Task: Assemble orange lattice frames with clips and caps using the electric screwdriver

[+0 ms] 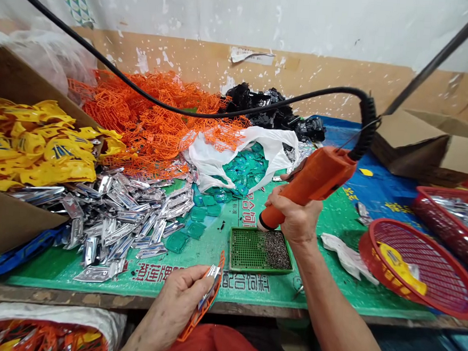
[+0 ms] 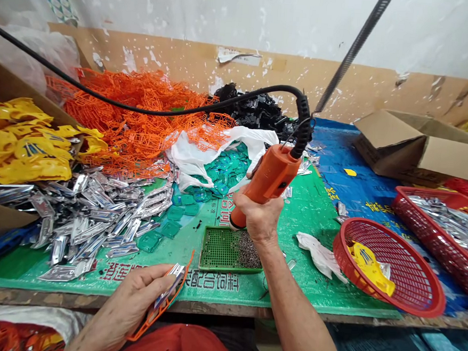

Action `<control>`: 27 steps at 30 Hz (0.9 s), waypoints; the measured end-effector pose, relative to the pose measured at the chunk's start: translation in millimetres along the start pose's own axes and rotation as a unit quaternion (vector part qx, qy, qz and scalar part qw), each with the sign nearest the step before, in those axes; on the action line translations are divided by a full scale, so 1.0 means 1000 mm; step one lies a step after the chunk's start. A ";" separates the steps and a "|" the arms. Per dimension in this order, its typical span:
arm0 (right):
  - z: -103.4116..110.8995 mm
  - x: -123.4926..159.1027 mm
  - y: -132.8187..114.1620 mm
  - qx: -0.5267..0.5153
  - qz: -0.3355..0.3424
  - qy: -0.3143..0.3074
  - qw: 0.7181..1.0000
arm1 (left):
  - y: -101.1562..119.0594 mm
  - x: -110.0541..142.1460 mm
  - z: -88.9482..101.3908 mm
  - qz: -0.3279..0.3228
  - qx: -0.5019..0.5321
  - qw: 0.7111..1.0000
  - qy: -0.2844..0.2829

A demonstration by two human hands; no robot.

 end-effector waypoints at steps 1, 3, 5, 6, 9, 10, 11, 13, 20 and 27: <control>0.000 0.000 0.000 0.000 -0.002 0.001 1.000 | 0.001 0.000 0.000 -0.003 -0.001 1.000 0.002; -0.001 0.000 -0.001 -0.001 -0.005 0.004 1.000 | 0.003 0.000 0.000 -0.012 -0.001 1.000 0.003; -0.001 0.000 -0.001 -0.001 -0.005 0.005 1.000 | 0.003 0.001 -0.001 -0.017 0.000 1.000 0.004; -0.001 0.000 -0.001 -0.001 -0.004 0.006 1.000 | 0.003 0.001 -0.001 -0.020 0.000 1.000 0.003; 0.000 -0.002 -0.004 -0.003 0.005 0.009 1.000 | 0.002 0.001 -0.003 -0.025 0.000 1.000 -0.004; 0.001 -0.003 -0.005 -0.007 0.010 0.010 1.000 | 0.001 0.001 -0.003 -0.025 0.001 1.000 -0.008; 0.001 -0.004 -0.008 -0.011 0.014 0.009 1.000 | 0.001 0.000 -0.004 -0.026 0.004 1.000 -0.011; 0.002 -0.004 -0.015 -0.025 0.020 0.004 0.999 | 0.000 0.000 -0.005 -0.026 0.011 0.999 -0.015; -0.011 0.023 -0.057 -0.126 -0.019 -0.026 0.992 | 0.004 0.001 -0.009 -0.033 0.043 0.998 -0.019; -0.035 0.059 -0.075 -0.179 -0.056 -0.111 0.976 | -0.003 -0.002 -0.012 -0.037 0.097 0.994 -0.030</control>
Point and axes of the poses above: each hand's wrist, its own x-axis away from the middle knuckle, its own z-axis out of the back of the hand, y = z × x, the point moved 4 cm from there along -x, towards the middle knuckle, and after that the axes turned 1 degree about z, right-handed, at the moved point
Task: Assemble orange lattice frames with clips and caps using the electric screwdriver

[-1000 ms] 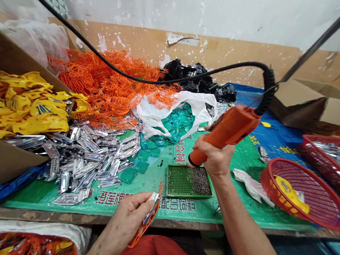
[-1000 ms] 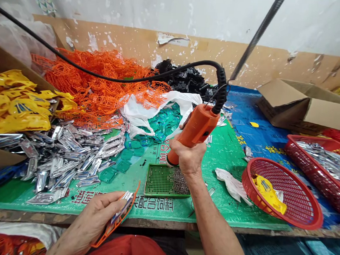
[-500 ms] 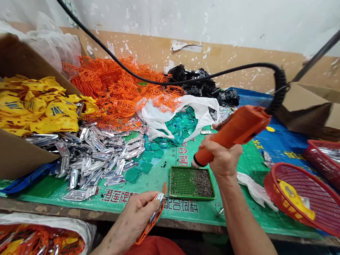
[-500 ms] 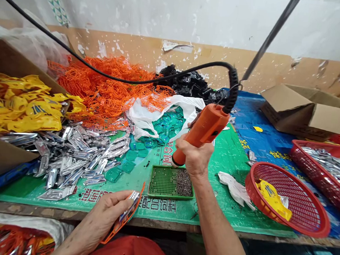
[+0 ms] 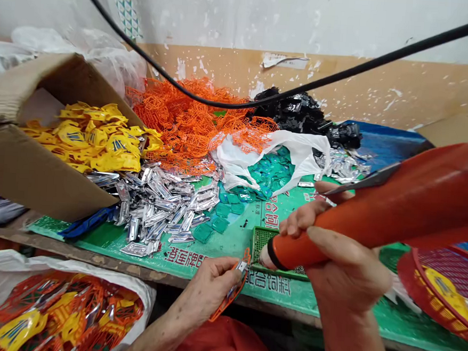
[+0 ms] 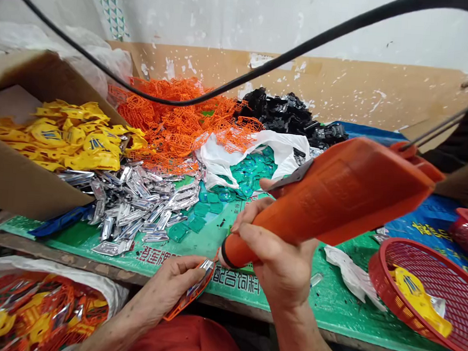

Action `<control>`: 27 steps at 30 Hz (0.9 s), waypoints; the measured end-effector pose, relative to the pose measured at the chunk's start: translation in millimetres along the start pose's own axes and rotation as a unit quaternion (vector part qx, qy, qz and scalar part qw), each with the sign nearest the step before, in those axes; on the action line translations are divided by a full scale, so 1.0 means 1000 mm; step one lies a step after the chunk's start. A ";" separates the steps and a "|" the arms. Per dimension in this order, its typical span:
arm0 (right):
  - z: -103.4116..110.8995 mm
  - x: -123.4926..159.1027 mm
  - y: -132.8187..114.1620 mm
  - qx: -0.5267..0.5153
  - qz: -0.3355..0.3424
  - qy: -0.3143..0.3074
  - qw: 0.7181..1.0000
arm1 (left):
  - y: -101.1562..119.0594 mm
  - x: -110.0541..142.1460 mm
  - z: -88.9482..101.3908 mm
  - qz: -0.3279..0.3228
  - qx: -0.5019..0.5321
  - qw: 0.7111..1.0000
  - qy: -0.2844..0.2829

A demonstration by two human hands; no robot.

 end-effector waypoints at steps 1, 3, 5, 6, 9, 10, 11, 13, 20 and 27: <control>-0.002 0.002 0.002 -0.002 -0.005 -0.007 1.000 | 0.000 0.000 0.000 0.000 0.003 1.000 -0.002; -0.005 0.004 0.006 -0.001 -0.013 -0.014 1.000 | 0.002 0.000 0.000 0.002 0.005 1.000 -0.004; -0.007 0.005 0.008 0.001 -0.018 -0.018 1.000 | 0.004 0.001 -0.001 0.002 0.006 1.000 -0.005; -0.008 0.005 0.009 0.003 -0.019 -0.019 1.000 | 0.004 0.001 -0.001 0.001 0.005 1.000 -0.006; -0.009 0.006 0.010 0.016 -0.021 -0.018 0.999 | 0.005 0.001 -0.001 -0.006 0.006 1.000 -0.009; -0.010 0.006 0.010 0.021 -0.023 -0.019 0.999 | 0.006 0.001 -0.001 -0.008 0.007 1.000 -0.010; -0.010 0.006 0.011 0.024 -0.025 -0.020 0.999 | 0.005 0.001 -0.001 -0.010 0.008 1.000 -0.010; -0.011 0.006 0.011 0.031 -0.028 -0.020 0.999 | 0.005 0.001 -0.001 -0.009 0.007 1.000 -0.011; -0.011 0.007 0.014 0.038 -0.054 0.003 0.998 | 0.002 0.000 -0.002 -0.010 -0.003 1.000 -0.014; -0.010 0.008 0.017 0.047 -0.050 -0.023 0.997 | 0.006 0.002 -0.003 -0.016 -0.034 0.999 -0.004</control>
Point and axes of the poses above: each hand's wrist, its own x-axis away from the middle knuckle, its own z-axis out of the back of the hand, y = z × x, the point moved 4 cm from there along -x, towards the middle knuckle, and after that the axes turned 1 degree about z, right-handed, at the moved point
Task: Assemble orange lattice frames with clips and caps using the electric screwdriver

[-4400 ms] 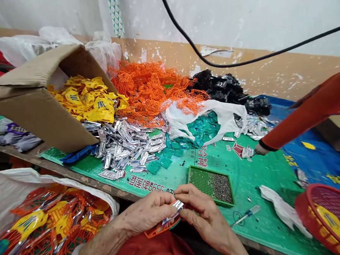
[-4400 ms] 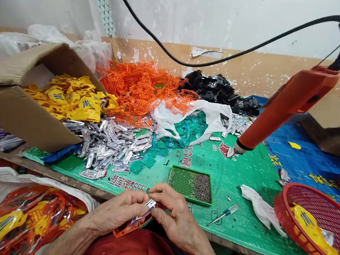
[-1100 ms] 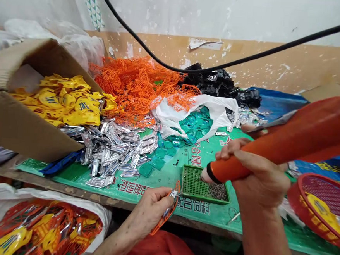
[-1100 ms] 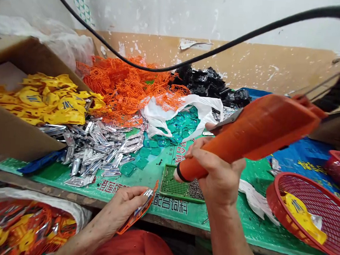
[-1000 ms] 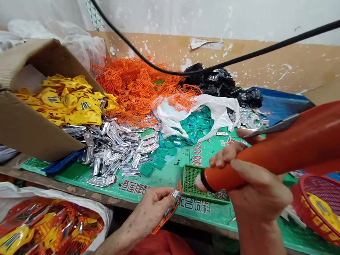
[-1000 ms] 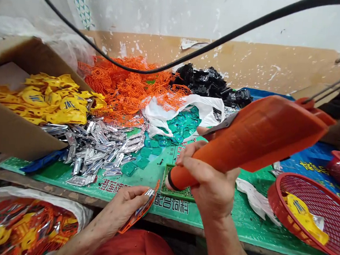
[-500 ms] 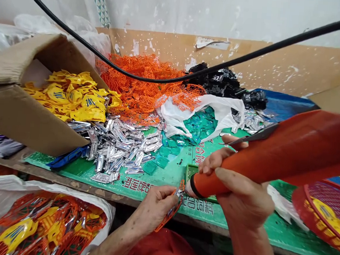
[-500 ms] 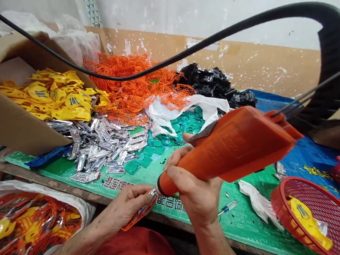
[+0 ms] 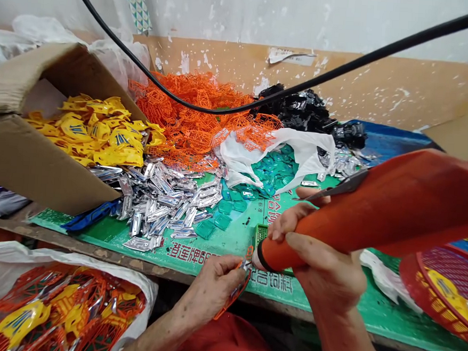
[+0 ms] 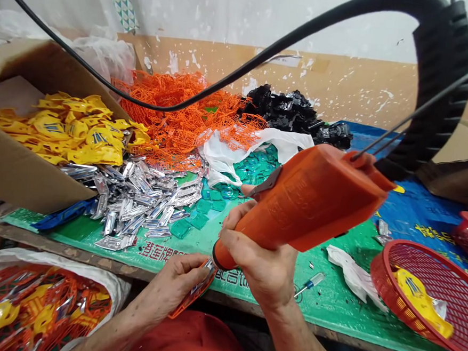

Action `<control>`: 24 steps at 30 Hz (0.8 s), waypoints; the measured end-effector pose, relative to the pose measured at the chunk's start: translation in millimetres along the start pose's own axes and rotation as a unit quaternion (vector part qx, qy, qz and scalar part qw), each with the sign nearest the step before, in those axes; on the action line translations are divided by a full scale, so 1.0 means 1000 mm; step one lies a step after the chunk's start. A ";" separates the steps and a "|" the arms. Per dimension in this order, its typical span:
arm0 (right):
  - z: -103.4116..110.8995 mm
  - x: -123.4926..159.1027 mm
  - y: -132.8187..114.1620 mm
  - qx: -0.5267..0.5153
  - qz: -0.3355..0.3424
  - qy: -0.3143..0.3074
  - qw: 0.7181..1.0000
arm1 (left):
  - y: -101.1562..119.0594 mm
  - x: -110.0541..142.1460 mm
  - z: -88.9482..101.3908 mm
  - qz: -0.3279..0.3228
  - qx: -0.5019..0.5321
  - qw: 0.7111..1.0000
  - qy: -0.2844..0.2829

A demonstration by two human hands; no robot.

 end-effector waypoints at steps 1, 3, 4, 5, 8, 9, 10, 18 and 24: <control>0.000 0.000 0.000 0.005 -0.001 -0.001 1.000 | 0.001 0.001 0.000 0.000 -0.001 1.000 0.003; 0.001 0.001 0.001 0.015 -0.003 -0.005 1.000 | 0.003 0.003 -0.001 -0.002 -0.004 1.000 0.009; 0.002 0.001 0.002 0.021 -0.002 -0.008 1.000 | 0.004 0.003 -0.001 -0.004 -0.007 1.000 0.014; 0.002 0.001 0.003 0.029 0.000 -0.012 1.000 | 0.005 0.004 -0.001 -0.007 -0.011 1.000 0.019; 0.004 0.002 0.006 0.056 0.008 -0.025 0.998 | 0.004 0.004 0.000 -0.018 -0.017 0.999 0.033; 0.004 0.003 0.008 0.063 0.009 -0.027 0.998 | 0.003 0.004 0.000 -0.022 -0.015 0.999 0.035; 0.005 0.003 0.010 0.067 0.010 -0.029 0.997 | 0.002 0.003 0.000 -0.024 -0.011 0.999 0.036; 0.002 0.003 0.007 0.026 0.017 -0.035 0.999 | 0.002 0.002 0.004 -0.025 -0.008 0.999 0.034; 0.037 -0.028 -0.009 0.022 0.124 0.109 0.986 | -0.003 0.004 0.011 0.039 0.066 0.997 -0.009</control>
Point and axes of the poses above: each hand's wrist, its own x-axis away from the middle knuckle, its own z-axis out of the back of the hand, y = z × x, the point moved 4 cm from there along -x, towards the middle knuckle, and after that the axes turned 1 degree about z, right-handed, at the moved point
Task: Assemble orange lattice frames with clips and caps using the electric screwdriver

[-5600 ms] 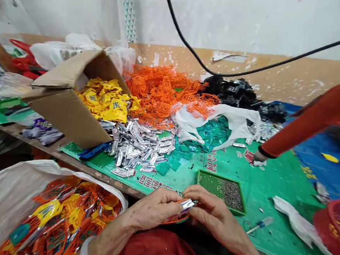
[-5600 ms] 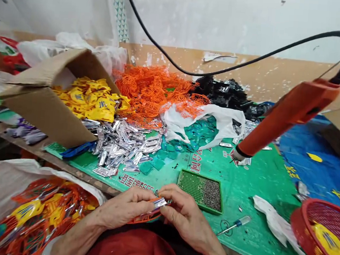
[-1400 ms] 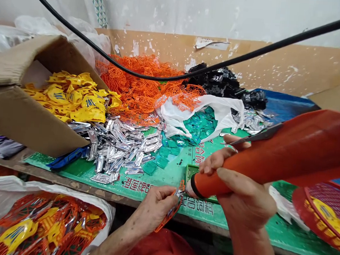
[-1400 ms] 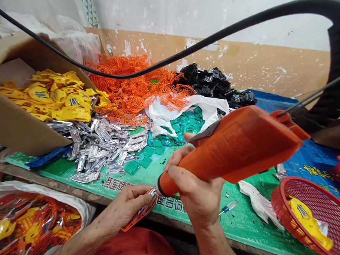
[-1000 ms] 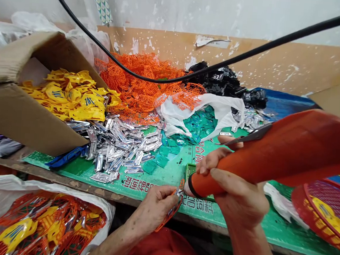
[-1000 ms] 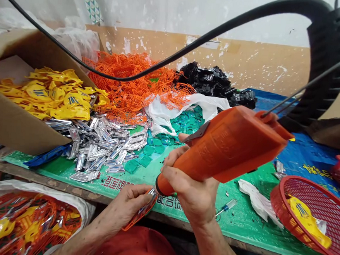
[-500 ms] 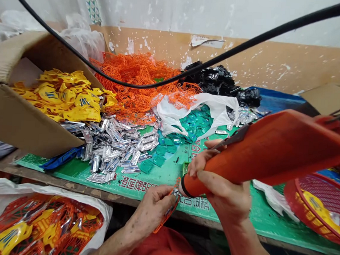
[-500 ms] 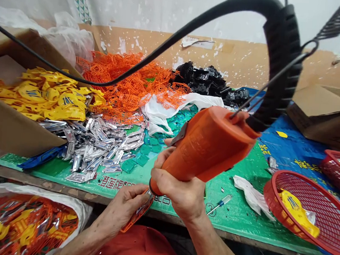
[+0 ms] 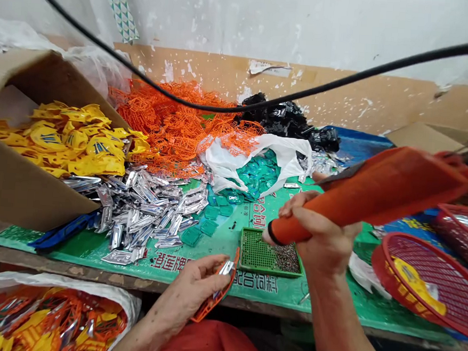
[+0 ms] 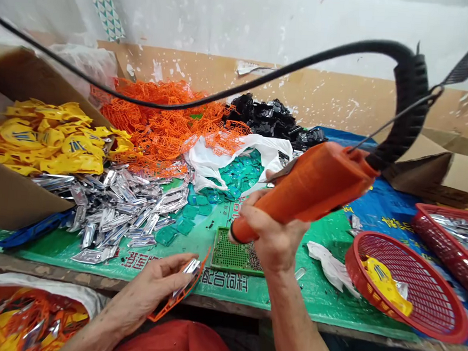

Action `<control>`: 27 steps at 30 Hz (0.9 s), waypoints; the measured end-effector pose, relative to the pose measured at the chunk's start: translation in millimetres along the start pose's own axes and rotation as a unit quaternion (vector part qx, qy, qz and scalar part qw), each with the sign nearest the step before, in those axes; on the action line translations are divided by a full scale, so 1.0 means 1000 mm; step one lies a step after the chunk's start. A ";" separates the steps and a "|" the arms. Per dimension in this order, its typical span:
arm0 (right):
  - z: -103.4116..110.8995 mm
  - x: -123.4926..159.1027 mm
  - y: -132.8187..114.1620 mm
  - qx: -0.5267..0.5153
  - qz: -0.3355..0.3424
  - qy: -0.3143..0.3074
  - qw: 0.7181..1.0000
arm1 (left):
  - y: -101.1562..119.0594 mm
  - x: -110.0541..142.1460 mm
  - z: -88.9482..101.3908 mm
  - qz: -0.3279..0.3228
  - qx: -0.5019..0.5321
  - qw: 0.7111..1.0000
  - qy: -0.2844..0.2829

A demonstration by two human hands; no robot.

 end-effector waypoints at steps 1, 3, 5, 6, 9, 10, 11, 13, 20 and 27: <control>0.007 -0.008 0.003 0.015 0.016 0.022 1.000 | -0.001 0.000 0.000 0.011 0.018 1.000 -0.007; 0.018 -0.020 0.013 0.045 0.027 0.037 0.998 | -0.002 0.002 -0.003 0.024 0.017 0.999 -0.018; 0.026 -0.026 0.024 0.064 0.024 0.038 0.997 | 0.001 0.005 -0.007 0.003 -0.050 0.999 -0.020; 0.029 -0.027 0.030 0.072 0.022 0.041 0.996 | 0.003 0.008 -0.007 -0.017 -0.095 0.995 -0.014; 0.035 -0.026 0.041 0.099 0.027 0.054 0.993 | 0.009 0.015 -0.004 -0.053 -0.188 0.981 0.014; 0.037 -0.026 0.044 0.109 0.026 0.057 0.992 | 0.008 0.017 0.000 -0.051 -0.193 0.979 0.027; 0.038 -0.025 0.047 0.118 0.023 0.060 0.991 | 0.008 0.018 0.005 -0.046 -0.184 0.981 0.042; 0.039 -0.025 0.050 0.128 0.019 0.067 0.989 | 0.005 0.020 0.016 -0.052 -0.130 0.987 0.075; 0.041 -0.026 0.051 0.121 0.012 0.074 0.990 | 0.000 0.010 0.028 -0.101 0.148 0.973 0.145; 0.044 -0.028 0.056 0.121 0.011 0.079 0.989 | -0.001 0.005 0.019 0.003 0.179 0.976 0.123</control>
Point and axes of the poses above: each hand's wrist, its own x-axis away from the middle knuckle, its own z-axis out of the back of the hand, y = z × x, the point moved 4 cm from there along -x, towards the middle knuckle, and after that the axes turned 1 degree about z, right-handed, at the moved point
